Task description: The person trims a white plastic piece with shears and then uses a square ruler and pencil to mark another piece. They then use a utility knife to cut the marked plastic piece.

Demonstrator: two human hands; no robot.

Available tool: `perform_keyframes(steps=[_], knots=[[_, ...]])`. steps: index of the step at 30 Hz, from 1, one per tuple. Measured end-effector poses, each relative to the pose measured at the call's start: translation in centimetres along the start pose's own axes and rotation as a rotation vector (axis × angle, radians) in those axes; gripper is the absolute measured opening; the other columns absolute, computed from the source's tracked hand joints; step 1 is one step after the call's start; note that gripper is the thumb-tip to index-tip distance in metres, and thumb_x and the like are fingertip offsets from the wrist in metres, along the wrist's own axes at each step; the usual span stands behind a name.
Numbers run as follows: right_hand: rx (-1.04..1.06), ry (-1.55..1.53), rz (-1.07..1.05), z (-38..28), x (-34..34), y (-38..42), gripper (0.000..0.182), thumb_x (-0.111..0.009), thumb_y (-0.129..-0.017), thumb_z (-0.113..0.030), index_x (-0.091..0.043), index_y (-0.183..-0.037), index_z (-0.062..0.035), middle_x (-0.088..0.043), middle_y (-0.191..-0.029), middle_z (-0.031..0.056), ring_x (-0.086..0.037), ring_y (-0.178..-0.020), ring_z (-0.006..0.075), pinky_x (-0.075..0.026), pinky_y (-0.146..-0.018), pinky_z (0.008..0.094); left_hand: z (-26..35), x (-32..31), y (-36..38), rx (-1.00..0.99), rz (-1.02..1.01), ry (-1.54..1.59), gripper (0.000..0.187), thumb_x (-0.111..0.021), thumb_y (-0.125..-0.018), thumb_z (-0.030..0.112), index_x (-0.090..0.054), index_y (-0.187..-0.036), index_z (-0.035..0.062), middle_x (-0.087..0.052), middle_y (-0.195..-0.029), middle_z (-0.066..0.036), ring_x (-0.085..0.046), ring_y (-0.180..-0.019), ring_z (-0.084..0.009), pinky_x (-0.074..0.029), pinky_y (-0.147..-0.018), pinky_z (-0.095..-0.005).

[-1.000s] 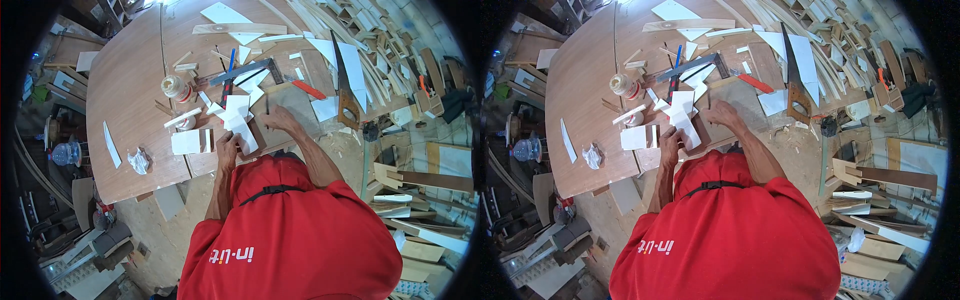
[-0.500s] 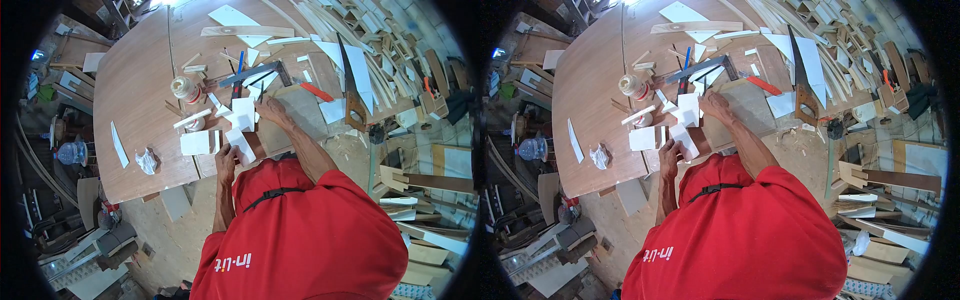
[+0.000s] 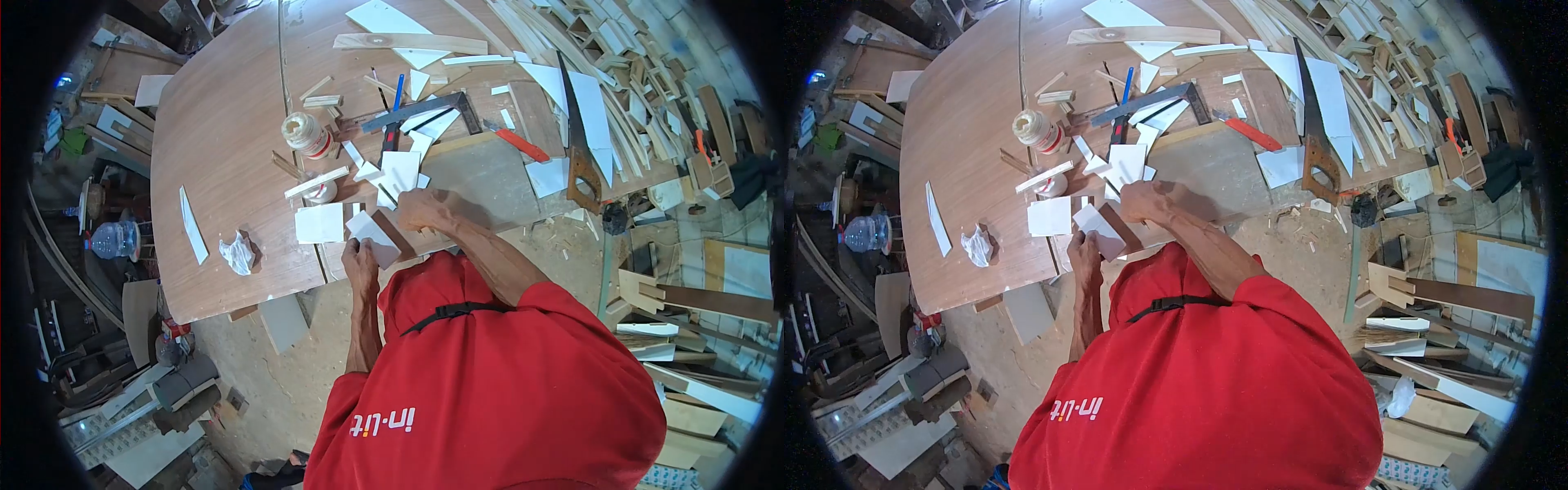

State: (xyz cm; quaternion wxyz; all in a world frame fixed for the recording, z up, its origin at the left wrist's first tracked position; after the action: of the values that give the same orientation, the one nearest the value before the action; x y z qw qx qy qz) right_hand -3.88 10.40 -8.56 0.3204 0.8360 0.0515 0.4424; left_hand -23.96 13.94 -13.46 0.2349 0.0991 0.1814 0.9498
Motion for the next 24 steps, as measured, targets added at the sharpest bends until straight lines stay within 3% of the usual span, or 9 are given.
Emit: perform_keyframes(steps=[2,4,6,9,12,14,20,22,24], knots=[[0.059,-0.005,0.035,-0.3,-1.5,-0.4,0.031,-0.059,-0.062,-0.01,-0.071,-0.085,0.006,-0.067,-0.087,0.0301,-0.068,-0.088,0.0407,-0.055,-0.072,0.047,0.1,0.8,0.9,-0.036,0.089,-0.065,0.026,-0.051,-0.092,0.014,-0.059,-0.098,-0.0095,-0.061,-0.084,-0.009,-0.052,-0.073,-0.015,-0.044,-0.065,-0.0307],[0.058,0.063,-0.053,-1.1,-2.2,-0.4,0.036,-0.061,-0.062,-0.01,-0.071,-0.094,0.0019,-0.069,-0.095,0.0242,-0.069,-0.092,0.0375,-0.055,-0.072,0.0456,0.5,1.1,1.6,-0.011,0.117,-0.082,0.026,-0.051,-0.092,0.014,-0.059,-0.099,-0.0096,-0.061,-0.084,-0.009,-0.052,-0.073,-0.0149,-0.044,-0.065,-0.0306],[0.06,0.048,-0.065,-1.7,-1.8,0.0,0.034,-0.06,-0.064,-0.01,-0.072,-0.094,0.0012,-0.069,-0.096,0.0246,-0.069,-0.092,0.0372,-0.055,-0.073,0.0449,0.2,1.3,1.9,0.015,0.142,-0.098,0.026,-0.051,-0.092,0.014,-0.059,-0.099,-0.0097,-0.061,-0.084,-0.009,-0.051,-0.073,-0.0147,-0.044,-0.066,-0.0306],[0.018,0.0,-0.018,-2.2,-1.7,0.1,0.033,-0.06,-0.067,-0.013,-0.072,-0.095,0.0008,-0.069,-0.097,0.0253,-0.069,-0.093,0.0367,-0.056,-0.074,0.0446,-0.3,1.1,1.6,-0.016,0.144,-0.048,0.021,-0.052,-0.092,0.016,-0.058,-0.095,-0.004,-0.056,-0.078,-0.004,-0.047,-0.063,-0.011,-0.039,-0.052,-0.0282],[-0.038,-0.07,0.076,-2.1,-2.1,0.3,0.033,-0.061,-0.07,-0.017,-0.071,-0.095,0.0012,-0.068,-0.097,0.026,-0.068,-0.093,0.0359,-0.056,-0.076,0.045,0.3,0.5,1.8,0.021,0.101,-0.073,0.022,-0.052,-0.092,0.016,-0.06,-0.098,-0.0042,-0.057,-0.079,-0.004,-0.05,-0.064,-0.0119,-0.041,-0.053,-0.0278],[-0.059,-0.107,0.119,-1.7,-2.6,0.5,0.033,-0.062,-0.071,-0.019,-0.071,-0.095,0.0014,-0.068,-0.097,0.0263,-0.068,-0.094,0.0353,-0.056,-0.077,0.0451,0.5,-0.1,1.8,0.093,0.04,-0.029,0.026,-0.051,-0.093,0.014,-0.061,-0.103,-0.0076,-0.062,-0.089,-0.009,-0.053,-0.075,-0.0136,-0.045,-0.065,-0.0292],[-0.08,-0.129,0.208,-0.2,0.5,4.5,0.038,-0.06,-0.077,-0.031,-0.071,-0.098,-0.0005,-0.068,-0.098,0.0238,-0.066,-0.098,0.0376,-0.053,-0.084,0.044,1.5,-1.3,1.8,0.096,-0.001,0.094,0.027,-0.052,-0.094,0.016,-0.06,-0.109,-0.0053,-0.063,-0.093,-0.009,-0.058,-0.079,-0.0153,-0.049,-0.068,-0.03],[-0.093,-0.364,0.282,2.2,2.2,6.3,0.039,-0.062,-0.081,-0.038,-0.071,-0.09,-0.0011,-0.067,-0.091,0.0245,-0.066,-0.089,0.0371,-0.051,-0.08,0.0442,3.0,-1.9,1.9,0.095,-0.07,0.098,0.029,-0.053,-0.094,0.018,-0.059,-0.111,-0.005,-0.063,-0.096,-0.01,-0.061,-0.081,-0.0172,-0.052,-0.069,-0.0312],[-0.104,-0.353,0.395,6.5,1.1,5.3,0.037,-0.061,-0.082,-0.037,-0.069,-0.087,-0.0014,-0.066,-0.087,0.0242,-0.065,-0.085,0.0375,-0.05,-0.076,0.0449,3.5,-2.8,1.6,0.093,-0.144,0.101,0.032,-0.054,-0.094,0.019,-0.058,-0.114,-0.0047,-0.063,-0.099,-0.011,-0.064,-0.082,-0.0192,-0.056,-0.07,-0.0325]])
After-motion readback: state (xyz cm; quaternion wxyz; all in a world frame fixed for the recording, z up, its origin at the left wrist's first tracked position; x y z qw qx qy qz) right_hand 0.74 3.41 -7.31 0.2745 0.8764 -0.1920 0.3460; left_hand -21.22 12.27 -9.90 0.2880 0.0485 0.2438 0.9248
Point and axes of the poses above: each hand's wrist, its own y-axis away from the middle knuckle, its own x-axis out of the back of the hand, z = x × y, the point moved 1 cm from there along -y, towards the middle knuckle
